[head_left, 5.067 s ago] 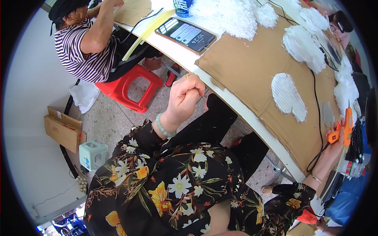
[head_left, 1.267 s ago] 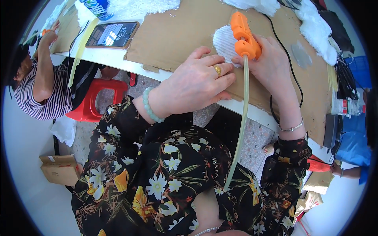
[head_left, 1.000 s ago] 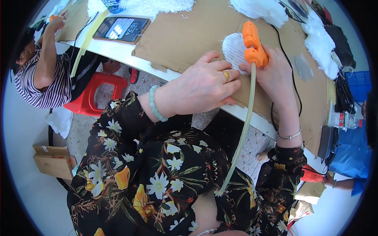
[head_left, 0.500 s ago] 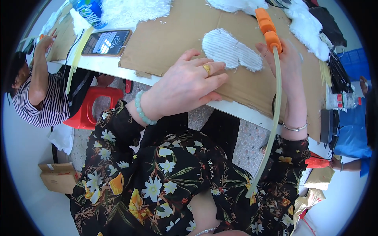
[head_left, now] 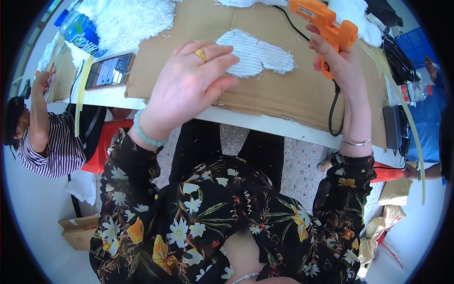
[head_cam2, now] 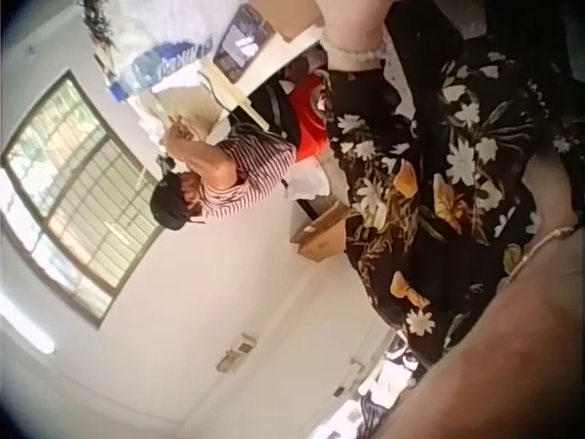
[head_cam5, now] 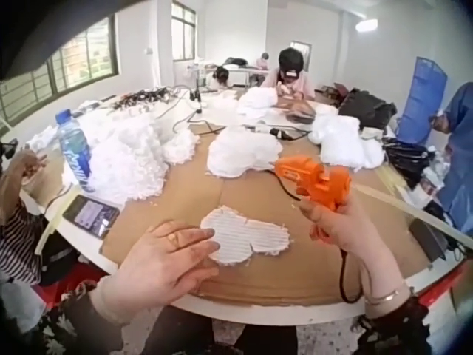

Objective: Applying hot glue to white fluffy stuffing material and attaching it to a base surface.

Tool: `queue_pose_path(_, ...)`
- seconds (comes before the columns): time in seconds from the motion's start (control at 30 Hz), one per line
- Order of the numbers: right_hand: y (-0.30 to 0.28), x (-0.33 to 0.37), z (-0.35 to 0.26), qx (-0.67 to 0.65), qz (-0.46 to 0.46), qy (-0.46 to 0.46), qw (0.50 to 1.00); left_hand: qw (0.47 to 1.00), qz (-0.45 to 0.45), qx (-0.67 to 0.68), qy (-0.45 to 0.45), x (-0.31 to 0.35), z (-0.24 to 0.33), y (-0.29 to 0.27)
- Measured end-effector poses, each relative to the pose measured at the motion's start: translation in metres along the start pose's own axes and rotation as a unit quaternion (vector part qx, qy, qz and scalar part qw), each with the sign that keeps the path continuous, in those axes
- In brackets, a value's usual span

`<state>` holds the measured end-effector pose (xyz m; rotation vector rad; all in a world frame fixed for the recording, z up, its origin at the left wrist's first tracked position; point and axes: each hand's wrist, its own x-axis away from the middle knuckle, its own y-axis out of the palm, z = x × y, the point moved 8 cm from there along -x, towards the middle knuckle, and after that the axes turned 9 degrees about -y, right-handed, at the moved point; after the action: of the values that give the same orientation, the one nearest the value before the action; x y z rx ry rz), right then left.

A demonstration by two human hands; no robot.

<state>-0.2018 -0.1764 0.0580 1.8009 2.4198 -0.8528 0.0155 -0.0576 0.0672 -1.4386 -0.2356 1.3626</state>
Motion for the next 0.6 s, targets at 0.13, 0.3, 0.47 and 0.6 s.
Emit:
queue_pose_path(0.13,0.014,-0.002,-0.004,-0.053,-0.03,-0.012,0.998,0.999,-0.031,-0.042,0.005,-0.005,-0.003,0.003)
queue_pose_path(0.3,0.032,-0.019,-0.009,-0.042,-0.031,0.018,0.998,0.996,-0.083,-0.037,0.02,-0.002,0.004,0.02)
queue_pose_path(0.47,0.051,-0.033,-0.011,-0.216,-0.04,0.082,0.972,0.994,-0.104,-0.017,0.038,-0.008,0.014,0.032)
queue_pose_path(0.6,0.056,-0.038,-0.008,-0.273,-0.063,0.108,0.954,0.991,-0.114,0.002,0.072,-0.018,0.026,0.037)
